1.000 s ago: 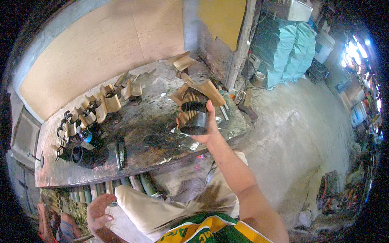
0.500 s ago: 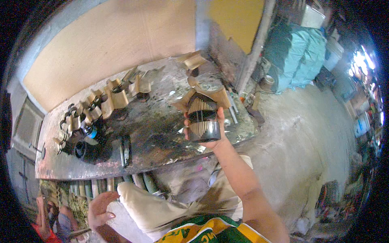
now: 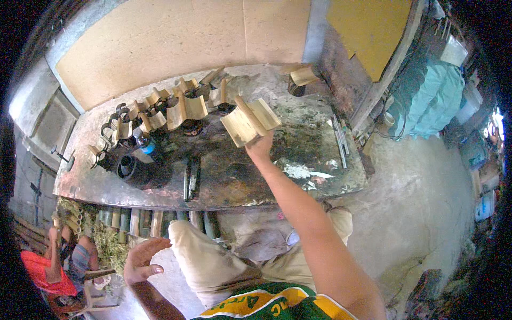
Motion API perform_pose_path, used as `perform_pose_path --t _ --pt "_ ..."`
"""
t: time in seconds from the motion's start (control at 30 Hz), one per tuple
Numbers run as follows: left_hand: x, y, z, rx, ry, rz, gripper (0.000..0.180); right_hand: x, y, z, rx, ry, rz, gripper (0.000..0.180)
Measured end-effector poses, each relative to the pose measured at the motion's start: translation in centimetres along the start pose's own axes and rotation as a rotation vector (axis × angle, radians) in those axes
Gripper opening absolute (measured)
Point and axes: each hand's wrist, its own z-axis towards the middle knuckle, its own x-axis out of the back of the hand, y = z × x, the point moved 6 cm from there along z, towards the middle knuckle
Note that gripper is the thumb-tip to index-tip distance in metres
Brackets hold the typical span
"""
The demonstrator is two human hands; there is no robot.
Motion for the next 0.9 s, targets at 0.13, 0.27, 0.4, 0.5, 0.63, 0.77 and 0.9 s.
perform_pose_path --t 0.13,0.27,0.4,0.5,0.63,0.77,0.9 --pt "-1.1 -0.6 0.0 0.016 -0.087 0.055 0.076 -1.3 -0.4 0.0 0.062 0.088 -0.650 0.074" --pt "-3.6 -4.4 -1.3 0.123 -0.265 0.216 0.063 0.8 -4.8 -3.5 -0.081 -0.129 -0.767 0.086" --pt "-5.9 -11.7 -5.6 0.497 -0.387 0.086 0.055 8.5 -13.4 -17.2 -0.758 -0.648 -0.403 0.045" --pt "-5.8 -14.8 -6.3 0.588 -0.576 0.060 0.054 17.5 -21.5 -27.3 -0.853 -1.123 -0.952 0.037" --pt "-4.4 -16.0 -2.9 0.626 -0.588 0.153 0.054 30.4 -29.4 -40.2 -1.891 -0.478 -0.984 0.022" --pt "-3.7 -15.4 0.0 0.645 -0.646 0.212 0.053 32.1 -31.1 -44.8 -1.788 -0.107 -1.013 0.020" --pt "-3.0 -15.7 1.9 0.664 -0.701 0.244 0.053 32.2 -32.1 -47.7 -1.829 0.423 -0.811 0.031"
